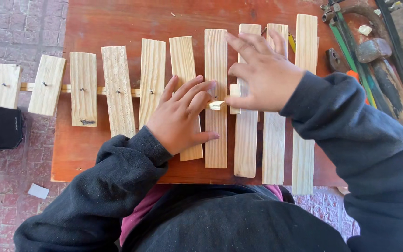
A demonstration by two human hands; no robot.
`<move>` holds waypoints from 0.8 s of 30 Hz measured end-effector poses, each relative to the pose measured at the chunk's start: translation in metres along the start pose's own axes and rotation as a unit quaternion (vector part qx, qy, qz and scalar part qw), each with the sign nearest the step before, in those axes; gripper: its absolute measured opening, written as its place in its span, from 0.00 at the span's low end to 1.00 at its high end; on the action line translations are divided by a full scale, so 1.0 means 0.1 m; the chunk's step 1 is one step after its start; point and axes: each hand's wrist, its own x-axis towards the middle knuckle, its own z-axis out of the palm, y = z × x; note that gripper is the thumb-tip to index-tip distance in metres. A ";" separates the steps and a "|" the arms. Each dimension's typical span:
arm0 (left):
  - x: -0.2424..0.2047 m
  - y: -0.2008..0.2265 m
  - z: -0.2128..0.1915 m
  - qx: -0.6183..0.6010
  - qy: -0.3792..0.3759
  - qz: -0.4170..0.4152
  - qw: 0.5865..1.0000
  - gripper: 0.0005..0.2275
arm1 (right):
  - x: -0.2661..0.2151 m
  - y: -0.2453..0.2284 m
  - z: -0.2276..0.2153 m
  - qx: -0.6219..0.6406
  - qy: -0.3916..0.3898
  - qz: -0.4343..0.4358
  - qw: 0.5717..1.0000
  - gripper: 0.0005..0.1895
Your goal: The person assembles a wooden xylophone by placing wooden bars onto a frame and securing them with nails. They use a hammer to drive nails into the bars and pliers to trim the nail ends. The person adjusts the bars and tests their movement during assembly.
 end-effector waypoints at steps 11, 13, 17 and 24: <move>0.02 0.03 -0.06 -0.006 -0.011 -0.006 1.000 0.39 | -0.30 -0.16 0.13 0.103 0.186 -0.011 0.977 0.33; 0.03 0.03 -0.08 -0.017 -0.028 -0.010 0.999 0.34 | -0.33 -0.16 0.20 0.108 0.179 0.014 0.978 0.33; 0.04 0.03 -0.10 -0.028 -0.048 -0.022 0.998 0.37 | -0.38 -0.13 0.21 0.089 0.156 0.022 0.983 0.34; 0.06 0.03 -0.12 -0.050 -0.079 -0.037 0.995 0.34 | -0.39 -0.19 0.26 0.062 0.139 0.045 0.987 0.36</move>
